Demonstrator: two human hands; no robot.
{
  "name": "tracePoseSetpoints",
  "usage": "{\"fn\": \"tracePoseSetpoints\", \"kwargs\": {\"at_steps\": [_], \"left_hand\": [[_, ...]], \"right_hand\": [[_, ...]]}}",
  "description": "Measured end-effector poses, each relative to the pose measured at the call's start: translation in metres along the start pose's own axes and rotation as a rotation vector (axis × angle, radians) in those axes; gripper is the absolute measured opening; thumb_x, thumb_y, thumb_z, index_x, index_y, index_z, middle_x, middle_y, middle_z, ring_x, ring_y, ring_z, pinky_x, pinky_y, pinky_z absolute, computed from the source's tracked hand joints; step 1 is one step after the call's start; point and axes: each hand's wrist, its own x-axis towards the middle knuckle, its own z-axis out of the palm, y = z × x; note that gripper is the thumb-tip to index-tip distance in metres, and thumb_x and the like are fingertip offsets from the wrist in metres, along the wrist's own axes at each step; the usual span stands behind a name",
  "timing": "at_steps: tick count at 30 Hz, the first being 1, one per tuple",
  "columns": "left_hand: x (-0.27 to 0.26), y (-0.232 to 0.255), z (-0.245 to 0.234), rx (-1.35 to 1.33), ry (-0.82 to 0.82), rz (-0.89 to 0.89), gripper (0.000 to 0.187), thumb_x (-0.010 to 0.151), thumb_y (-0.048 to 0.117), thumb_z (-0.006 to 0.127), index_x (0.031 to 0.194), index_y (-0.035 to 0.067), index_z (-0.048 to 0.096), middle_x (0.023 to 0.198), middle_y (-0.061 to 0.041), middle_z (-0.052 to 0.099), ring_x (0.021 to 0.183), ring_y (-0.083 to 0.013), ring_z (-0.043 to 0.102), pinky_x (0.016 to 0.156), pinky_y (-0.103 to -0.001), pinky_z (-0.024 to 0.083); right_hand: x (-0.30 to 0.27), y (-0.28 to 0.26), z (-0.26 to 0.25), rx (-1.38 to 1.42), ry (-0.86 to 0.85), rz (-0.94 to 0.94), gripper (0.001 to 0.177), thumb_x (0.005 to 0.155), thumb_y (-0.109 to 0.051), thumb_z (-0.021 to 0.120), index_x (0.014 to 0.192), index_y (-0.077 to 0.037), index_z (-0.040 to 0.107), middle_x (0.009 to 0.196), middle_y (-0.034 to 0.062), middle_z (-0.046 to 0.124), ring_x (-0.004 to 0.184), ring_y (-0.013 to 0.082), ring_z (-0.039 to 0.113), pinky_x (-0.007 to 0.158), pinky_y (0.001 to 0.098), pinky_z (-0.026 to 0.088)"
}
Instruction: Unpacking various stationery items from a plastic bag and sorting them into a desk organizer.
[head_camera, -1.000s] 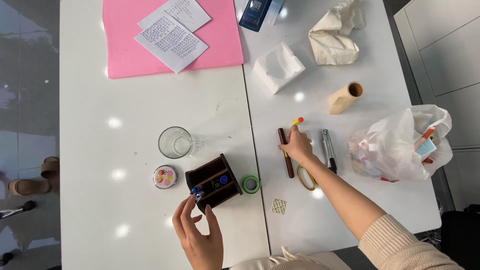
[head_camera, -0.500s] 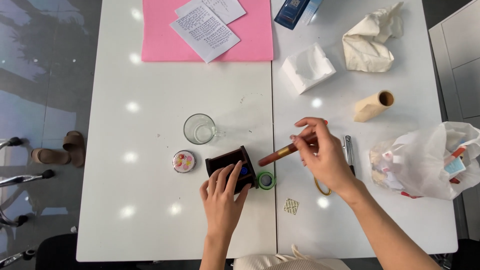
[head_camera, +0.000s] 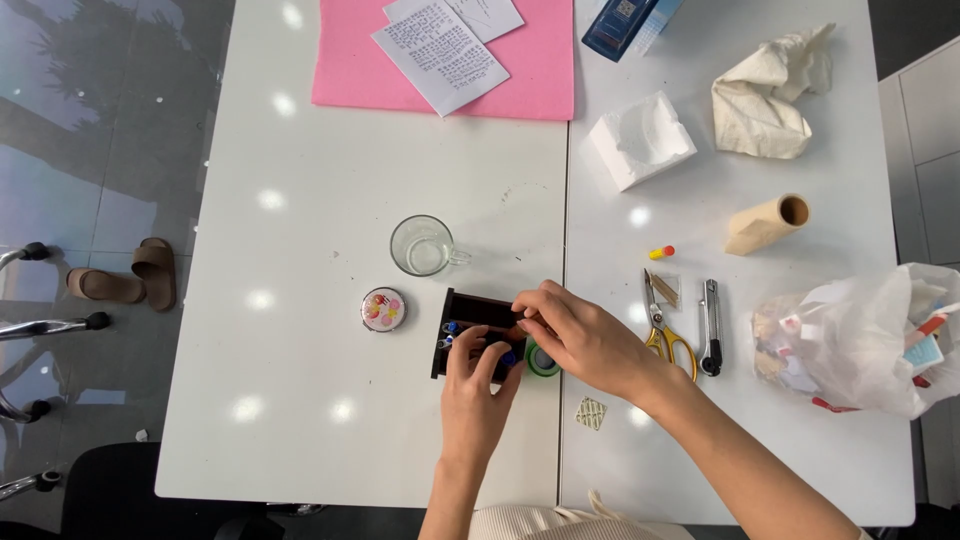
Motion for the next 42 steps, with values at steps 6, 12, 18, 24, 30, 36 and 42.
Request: {"fn": "tracePoseSetpoints", "kwargs": {"at_steps": [6, 12, 18, 24, 30, 36, 42], "left_hand": [[-0.008, 0.003, 0.016, -0.149, 0.116, -0.102, 0.016, 0.090, -0.003, 0.060, 0.104, 0.005, 0.061, 0.124, -0.013, 0.055, 0.100, -0.0226, 0.062, 0.071, -0.030, 0.057], [-0.011, 0.002, 0.018, -0.217, 0.109, -0.227, 0.041, 0.087, -0.002, 0.062, 0.128, 0.007, 0.059, 0.117, -0.007, 0.064, 0.109, -0.0220, 0.064, 0.092, -0.032, 0.056], [-0.022, -0.008, 0.024, -0.058, 0.165, -0.115, 0.032, 0.092, 0.001, 0.069, 0.123, 0.009, 0.067, 0.115, -0.006, 0.066, 0.106, -0.0224, 0.065, 0.084, -0.033, 0.058], [-0.028, 0.002, 0.025, -0.007, 0.237, -0.136, 0.034, 0.093, 0.017, 0.075, 0.122, 0.007, 0.063, 0.116, -0.006, 0.065, 0.110, -0.0212, 0.065, 0.092, -0.034, 0.058], [-0.028, 0.001, 0.015, -0.141, 0.250, -0.197, 0.066, 0.081, 0.031, 0.087, 0.130, 0.004, 0.052, 0.124, -0.011, 0.056, 0.108, -0.0236, 0.061, 0.082, -0.032, 0.058], [-0.011, -0.007, -0.015, -0.288, 0.333, -0.141, 0.064, 0.095, 0.028, 0.065, 0.147, 0.003, 0.037, 0.142, -0.016, 0.051, 0.125, -0.0269, 0.056, 0.096, -0.040, 0.052], [0.031, -0.017, -0.018, -0.105, 0.214, -0.169, 0.091, 0.078, 0.037, 0.086, 0.149, 0.001, 0.041, 0.147, -0.017, 0.053, 0.138, -0.0328, 0.050, 0.117, -0.045, 0.038]], "right_hand": [[-0.002, -0.011, -0.006, -0.143, -0.028, -0.136, 0.018, 0.098, 0.003, 0.054, 0.114, -0.006, 0.051, 0.092, 0.0042, 0.054, 0.062, 0.0160, 0.054, 0.056, 0.0307, 0.047], [-0.004, -0.013, -0.010, -0.123, -0.032, -0.102, 0.017, 0.097, 0.003, 0.056, 0.110, -0.006, 0.051, 0.091, 0.0035, 0.052, 0.057, 0.0158, 0.046, 0.054, 0.0296, 0.042], [0.001, -0.014, -0.006, 0.050, 0.038, -0.057, 0.014, 0.100, 0.003, 0.053, 0.110, -0.005, 0.048, 0.098, 0.0067, 0.053, 0.071, 0.0162, 0.061, 0.068, 0.0273, 0.055], [0.024, -0.011, 0.013, 0.020, -0.014, -0.139, 0.007, 0.103, -0.001, 0.055, 0.109, -0.004, 0.052, 0.097, 0.0075, 0.053, 0.076, 0.0196, 0.057, 0.070, 0.0312, 0.049], [0.027, 0.007, 0.051, -0.051, -0.142, -0.089, 0.017, 0.101, -0.008, 0.061, 0.117, -0.006, 0.057, 0.111, 0.0039, 0.056, 0.087, 0.0161, 0.063, 0.082, 0.0291, 0.054], [0.003, 0.006, 0.036, 0.347, -0.038, 0.265, 0.047, 0.090, -0.002, 0.070, 0.133, -0.015, 0.057, 0.121, 0.0041, 0.065, 0.097, 0.0157, 0.074, 0.095, 0.0312, 0.061], [-0.072, 0.034, 0.013, 0.259, 0.198, 0.720, 0.044, 0.088, -0.008, 0.073, 0.129, -0.020, 0.061, 0.110, -0.0002, 0.074, 0.089, 0.0093, 0.078, 0.086, 0.0269, 0.062]]}}
